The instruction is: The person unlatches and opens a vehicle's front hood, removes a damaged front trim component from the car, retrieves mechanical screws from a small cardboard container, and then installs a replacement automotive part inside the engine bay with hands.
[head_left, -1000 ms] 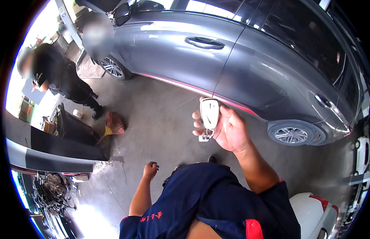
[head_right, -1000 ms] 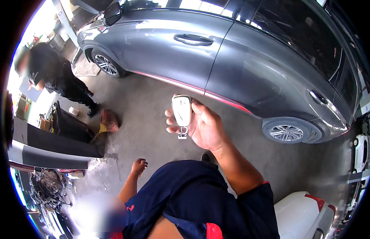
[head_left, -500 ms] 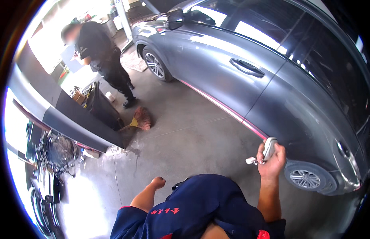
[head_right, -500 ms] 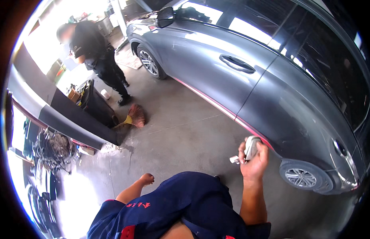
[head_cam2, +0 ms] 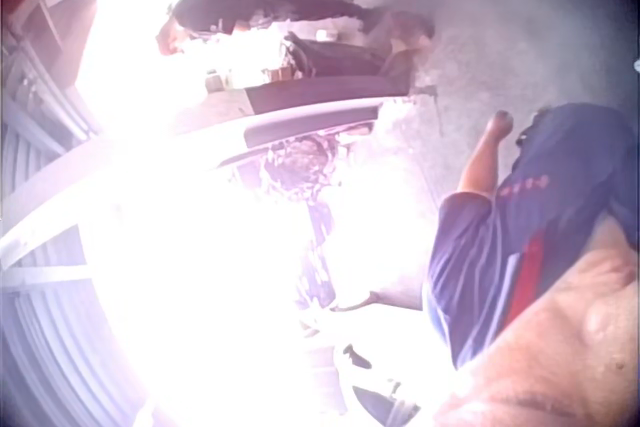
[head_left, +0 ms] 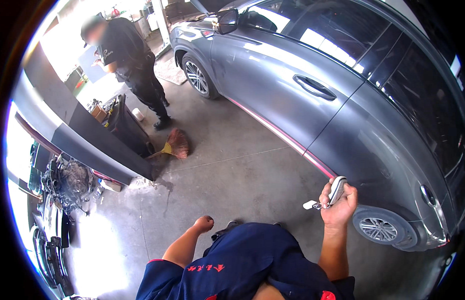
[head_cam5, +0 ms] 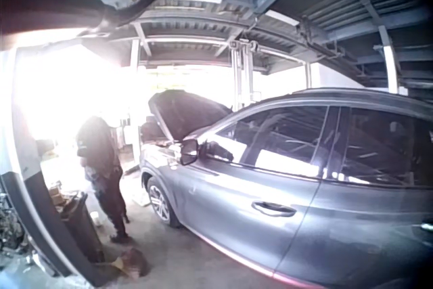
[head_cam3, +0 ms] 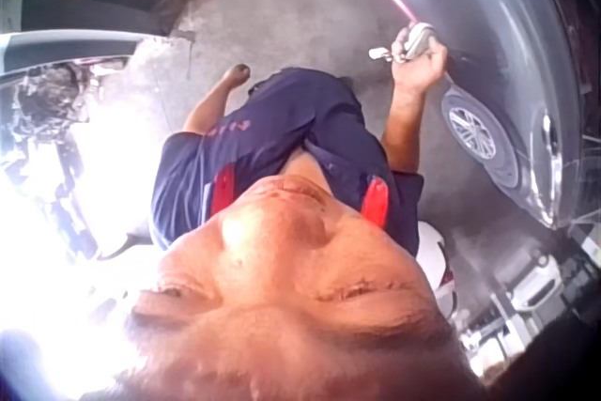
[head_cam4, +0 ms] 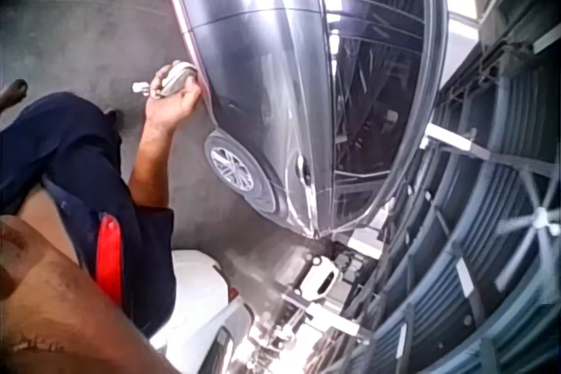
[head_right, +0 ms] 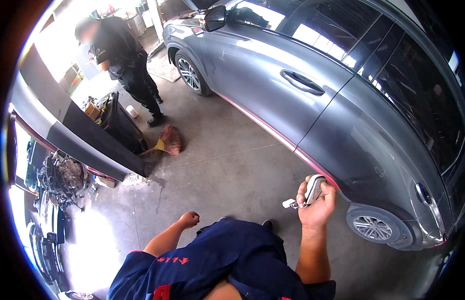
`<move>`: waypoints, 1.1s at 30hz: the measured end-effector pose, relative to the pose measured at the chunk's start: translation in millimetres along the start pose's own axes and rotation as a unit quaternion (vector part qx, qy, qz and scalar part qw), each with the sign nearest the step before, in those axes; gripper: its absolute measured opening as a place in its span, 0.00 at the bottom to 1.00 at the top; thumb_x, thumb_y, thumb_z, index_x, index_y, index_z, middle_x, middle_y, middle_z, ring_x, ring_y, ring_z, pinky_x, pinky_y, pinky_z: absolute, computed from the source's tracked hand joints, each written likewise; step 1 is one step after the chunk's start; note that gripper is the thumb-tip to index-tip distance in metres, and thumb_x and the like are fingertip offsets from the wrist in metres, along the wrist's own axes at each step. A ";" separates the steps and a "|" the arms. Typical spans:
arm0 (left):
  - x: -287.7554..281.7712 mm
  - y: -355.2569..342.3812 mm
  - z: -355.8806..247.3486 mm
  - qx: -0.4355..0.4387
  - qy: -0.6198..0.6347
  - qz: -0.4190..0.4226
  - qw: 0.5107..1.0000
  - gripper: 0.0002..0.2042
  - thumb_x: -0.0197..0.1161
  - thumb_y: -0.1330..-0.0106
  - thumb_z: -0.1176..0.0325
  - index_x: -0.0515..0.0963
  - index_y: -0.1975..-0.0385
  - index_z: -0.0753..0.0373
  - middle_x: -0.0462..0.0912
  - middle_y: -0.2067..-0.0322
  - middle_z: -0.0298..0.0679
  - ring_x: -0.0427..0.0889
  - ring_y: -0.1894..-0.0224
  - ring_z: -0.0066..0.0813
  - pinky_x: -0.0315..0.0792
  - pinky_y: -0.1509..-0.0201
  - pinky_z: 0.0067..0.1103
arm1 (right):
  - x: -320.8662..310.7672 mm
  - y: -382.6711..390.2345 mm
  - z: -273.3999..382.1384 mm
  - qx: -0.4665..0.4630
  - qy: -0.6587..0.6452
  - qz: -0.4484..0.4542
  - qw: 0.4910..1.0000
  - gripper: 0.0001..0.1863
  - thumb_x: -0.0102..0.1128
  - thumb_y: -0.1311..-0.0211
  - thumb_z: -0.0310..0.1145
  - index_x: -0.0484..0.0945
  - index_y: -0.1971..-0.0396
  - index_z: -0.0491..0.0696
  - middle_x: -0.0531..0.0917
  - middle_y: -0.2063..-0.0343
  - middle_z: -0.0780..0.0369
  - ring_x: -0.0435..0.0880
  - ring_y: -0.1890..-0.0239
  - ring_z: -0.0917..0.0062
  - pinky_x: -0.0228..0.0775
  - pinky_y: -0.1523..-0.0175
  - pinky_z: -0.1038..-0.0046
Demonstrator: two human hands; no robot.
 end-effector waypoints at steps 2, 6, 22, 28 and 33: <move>-1.4 2.9 -10.3 -0.006 0.017 -0.007 1.000 0.21 0.52 0.36 0.57 0.87 0.55 0.62 0.89 0.56 0.54 0.87 0.49 0.53 0.78 0.40 0.39 | -2.2 3.7 -1.1 0.005 0.010 0.001 1.000 0.22 0.48 0.33 0.45 0.81 0.62 0.40 0.82 0.77 0.53 0.77 0.83 0.71 0.65 0.82 0.74; 3.9 -0.2 18.3 -0.019 -0.024 0.038 0.999 0.21 0.52 0.37 0.57 0.87 0.55 0.63 0.88 0.55 0.55 0.86 0.48 0.53 0.78 0.40 0.40 | -3.7 14.2 -10.5 0.020 0.012 -0.017 1.000 0.23 0.48 0.32 0.46 0.81 0.61 0.40 0.81 0.77 0.54 0.77 0.82 0.72 0.64 0.82 0.74; -5.2 14.6 80.7 -0.031 0.125 0.002 0.992 0.19 0.52 0.34 0.62 0.85 0.56 0.69 0.91 0.65 0.48 0.90 0.65 0.37 0.83 0.56 0.31 | 108.4 7.9 -20.7 -0.075 0.109 0.164 0.977 0.20 0.45 0.30 0.25 0.69 0.39 0.43 0.82 0.51 0.52 0.81 0.57 0.71 0.74 0.58 0.69; -29.9 29.9 69.6 0.010 0.085 -0.010 0.996 0.20 0.51 0.33 0.63 0.85 0.56 0.71 0.90 0.66 0.48 0.89 0.66 0.36 0.83 0.58 0.31 | 127.8 17.0 -36.5 -0.081 0.142 0.151 0.975 0.22 0.46 0.32 0.23 0.68 0.38 0.42 0.82 0.51 0.51 0.81 0.58 0.73 0.74 0.59 0.71; -48.3 41.9 109.6 -0.022 0.057 -0.003 0.998 0.19 0.51 0.35 0.62 0.86 0.60 0.70 0.90 0.67 0.48 0.90 0.66 0.36 0.82 0.58 0.31 | 129.5 19.3 -56.4 -0.083 0.168 0.130 0.974 0.18 0.48 0.27 0.25 0.69 0.40 0.42 0.82 0.53 0.52 0.81 0.59 0.75 0.73 0.60 0.73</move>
Point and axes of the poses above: each hand's wrist, its own y-axis away from the middle knuckle, its own x-axis out of the palm, z = x × y, the point moved 9 cm from there along -y, towards the middle knuckle
